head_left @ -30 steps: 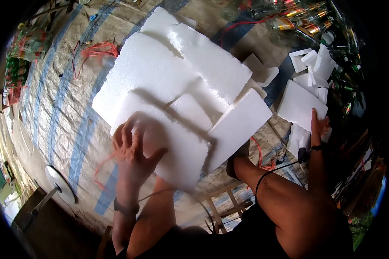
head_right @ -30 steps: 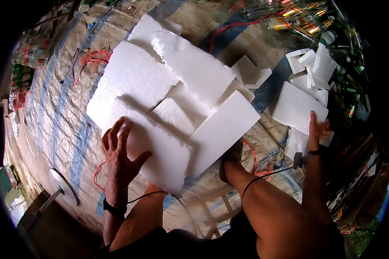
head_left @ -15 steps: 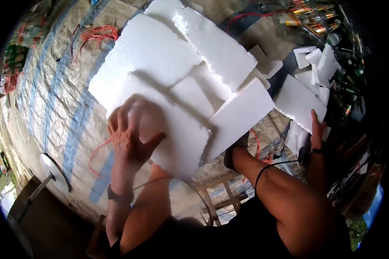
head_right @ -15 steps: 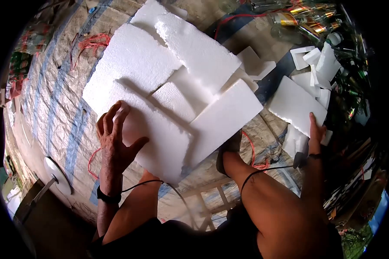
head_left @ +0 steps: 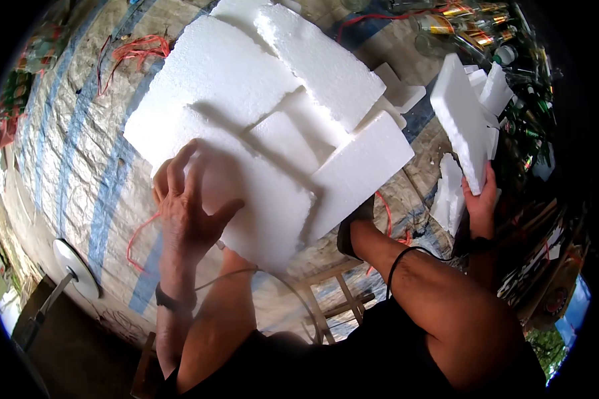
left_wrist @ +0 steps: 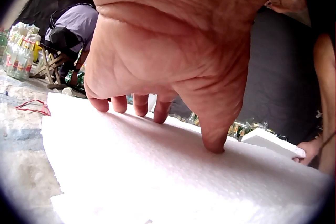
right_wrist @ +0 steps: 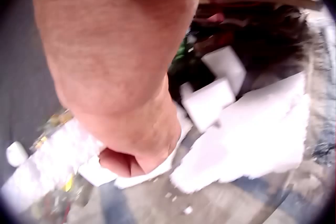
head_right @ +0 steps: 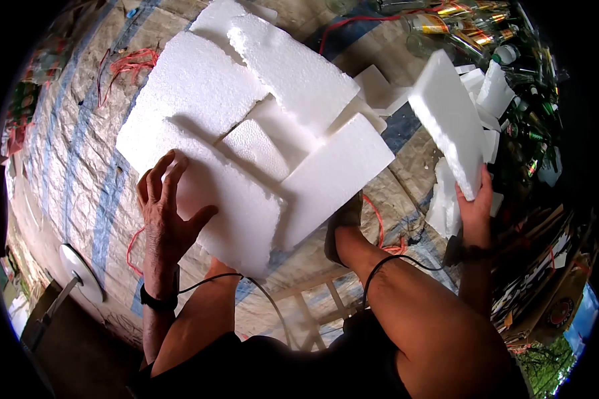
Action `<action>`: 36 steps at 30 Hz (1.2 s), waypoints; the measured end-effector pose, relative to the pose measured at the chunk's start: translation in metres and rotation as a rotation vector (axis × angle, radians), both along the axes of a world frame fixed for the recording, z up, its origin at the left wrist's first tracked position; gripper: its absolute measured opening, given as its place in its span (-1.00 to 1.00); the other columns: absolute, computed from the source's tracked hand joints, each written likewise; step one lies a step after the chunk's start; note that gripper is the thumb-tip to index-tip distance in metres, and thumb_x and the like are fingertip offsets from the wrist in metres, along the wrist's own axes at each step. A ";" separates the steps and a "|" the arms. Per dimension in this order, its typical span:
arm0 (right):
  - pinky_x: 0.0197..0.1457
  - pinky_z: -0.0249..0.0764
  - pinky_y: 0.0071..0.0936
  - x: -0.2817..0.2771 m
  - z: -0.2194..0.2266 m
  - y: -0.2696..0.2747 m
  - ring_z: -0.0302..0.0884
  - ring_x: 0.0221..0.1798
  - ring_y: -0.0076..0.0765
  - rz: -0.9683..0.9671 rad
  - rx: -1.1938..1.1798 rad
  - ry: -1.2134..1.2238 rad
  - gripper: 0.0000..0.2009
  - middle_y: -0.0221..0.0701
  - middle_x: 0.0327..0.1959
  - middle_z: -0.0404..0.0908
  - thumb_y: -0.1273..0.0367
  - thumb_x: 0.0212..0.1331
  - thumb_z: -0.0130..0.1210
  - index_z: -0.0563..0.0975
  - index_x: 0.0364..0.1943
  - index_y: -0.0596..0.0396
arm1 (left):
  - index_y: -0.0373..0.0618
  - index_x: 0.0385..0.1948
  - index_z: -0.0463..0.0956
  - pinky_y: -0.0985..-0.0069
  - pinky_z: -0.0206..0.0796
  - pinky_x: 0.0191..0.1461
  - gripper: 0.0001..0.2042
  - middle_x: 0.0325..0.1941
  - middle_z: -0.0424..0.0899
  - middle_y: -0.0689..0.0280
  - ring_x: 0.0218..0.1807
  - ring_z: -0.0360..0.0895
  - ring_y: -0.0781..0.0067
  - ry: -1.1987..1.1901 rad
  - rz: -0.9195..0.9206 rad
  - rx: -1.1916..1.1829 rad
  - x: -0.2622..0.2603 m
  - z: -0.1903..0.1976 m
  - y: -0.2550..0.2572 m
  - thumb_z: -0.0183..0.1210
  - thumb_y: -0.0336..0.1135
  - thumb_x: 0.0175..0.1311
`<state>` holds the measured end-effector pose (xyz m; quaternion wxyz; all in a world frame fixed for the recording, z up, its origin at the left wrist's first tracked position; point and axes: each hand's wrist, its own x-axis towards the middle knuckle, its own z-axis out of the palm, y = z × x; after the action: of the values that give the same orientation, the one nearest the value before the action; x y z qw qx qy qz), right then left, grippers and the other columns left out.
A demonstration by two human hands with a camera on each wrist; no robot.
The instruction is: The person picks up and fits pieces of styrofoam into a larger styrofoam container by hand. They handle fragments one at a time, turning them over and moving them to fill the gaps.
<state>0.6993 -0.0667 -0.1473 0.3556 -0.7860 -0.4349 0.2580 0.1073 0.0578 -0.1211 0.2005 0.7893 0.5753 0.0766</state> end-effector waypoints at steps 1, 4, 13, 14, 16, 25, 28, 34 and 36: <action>0.34 0.43 -0.02 -0.005 -0.002 0.023 0.48 0.28 0.10 -0.142 0.037 0.282 -0.41 -0.04 0.26 0.52 0.16 0.31 0.26 0.42 0.30 0.25 | 0.02 0.29 0.44 0.00 0.12 0.48 -0.17 0.51 0.32 0.23 0.42 0.23 -0.10 0.000 0.001 -0.002 0.000 0.000 0.000 0.58 -0.13 -0.18; 0.40 0.45 -0.15 -0.042 0.014 0.070 0.48 0.39 -0.11 -0.424 0.114 0.845 -0.35 -0.20 0.32 0.54 0.02 0.29 0.28 0.45 0.32 0.16 | 0.07 0.33 0.44 0.00 0.14 0.50 -0.09 0.50 0.38 0.21 0.43 0.27 -0.06 -0.014 0.011 0.008 0.000 -0.001 0.000 0.63 -0.24 -0.28; 0.22 0.61 -0.30 -0.179 0.037 0.113 0.64 0.17 -0.35 -0.107 -0.107 1.044 -0.57 -0.36 0.16 0.64 0.22 0.38 0.24 0.50 0.23 0.12 | 0.07 0.32 0.45 -0.02 0.13 0.49 -0.11 0.49 0.38 0.21 0.42 0.27 -0.05 -0.002 0.021 -0.012 0.001 0.002 0.001 0.62 -0.15 -0.25; 0.19 0.62 -0.29 -0.186 0.034 0.111 0.64 0.15 -0.36 -0.075 -0.151 1.039 -0.57 -0.35 0.13 0.64 0.22 0.38 0.24 0.51 0.22 0.12 | 0.07 0.32 0.45 -0.02 0.13 0.49 -0.11 0.49 0.38 0.21 0.42 0.27 -0.05 0.001 0.024 -0.011 0.001 0.002 0.001 0.62 -0.15 -0.25; 0.11 0.67 -0.29 -0.198 0.024 0.104 0.66 0.08 -0.35 -0.045 -0.189 1.019 -0.56 -0.32 0.08 0.64 0.21 0.37 0.26 0.51 0.21 0.16 | 0.06 0.31 0.45 -0.02 0.13 0.49 -0.12 0.48 0.38 0.20 0.41 0.27 -0.06 0.029 0.023 -0.023 0.001 0.003 0.002 0.61 -0.14 -0.24; -0.16 0.75 -0.35 -0.225 0.027 0.099 0.74 -0.18 -0.33 0.058 -0.293 0.858 -0.60 -0.27 -0.08 0.69 0.23 0.38 0.26 0.51 0.12 0.23 | 0.10 0.31 0.43 0.02 0.17 0.45 -0.11 0.48 0.38 0.25 0.40 0.31 0.03 0.035 -0.032 -0.021 0.007 0.014 0.007 0.62 -0.17 -0.27; -0.30 0.74 -0.44 -0.229 0.034 0.101 0.74 -0.29 -0.37 0.066 -0.331 0.801 -0.61 -0.27 -0.18 0.70 0.23 0.32 0.33 0.54 0.02 0.25 | 0.21 0.37 0.41 0.07 0.20 0.43 -0.06 0.55 0.33 0.31 0.38 0.35 0.08 0.019 -0.110 -0.016 0.014 0.020 0.011 0.62 -0.26 -0.28; -0.45 0.68 -0.50 -0.238 0.046 0.101 0.72 -0.45 -0.40 0.155 -0.452 0.689 -0.59 -0.25 -0.23 0.69 0.16 0.36 0.30 0.52 -0.02 0.27 | 0.35 0.49 0.30 0.22 0.39 0.27 0.05 0.67 0.14 0.37 0.21 0.50 0.16 0.010 -0.330 -0.103 0.034 0.034 0.029 0.56 -0.46 -0.24; -0.47 0.65 -0.54 -0.239 0.045 0.100 0.71 -0.46 -0.43 0.132 -0.442 0.698 -0.57 -0.27 -0.24 0.69 0.16 0.33 0.31 0.53 -0.01 0.29 | 0.34 0.51 0.27 0.23 0.43 0.23 0.07 0.67 0.15 0.35 0.16 0.51 0.15 0.038 -0.372 -0.134 0.039 0.039 0.035 0.55 -0.49 -0.25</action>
<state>0.4603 0.0333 -0.1026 0.2872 -0.6792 -0.2718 0.6183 0.1467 0.0926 -0.0816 0.2526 0.8680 0.4272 -0.0150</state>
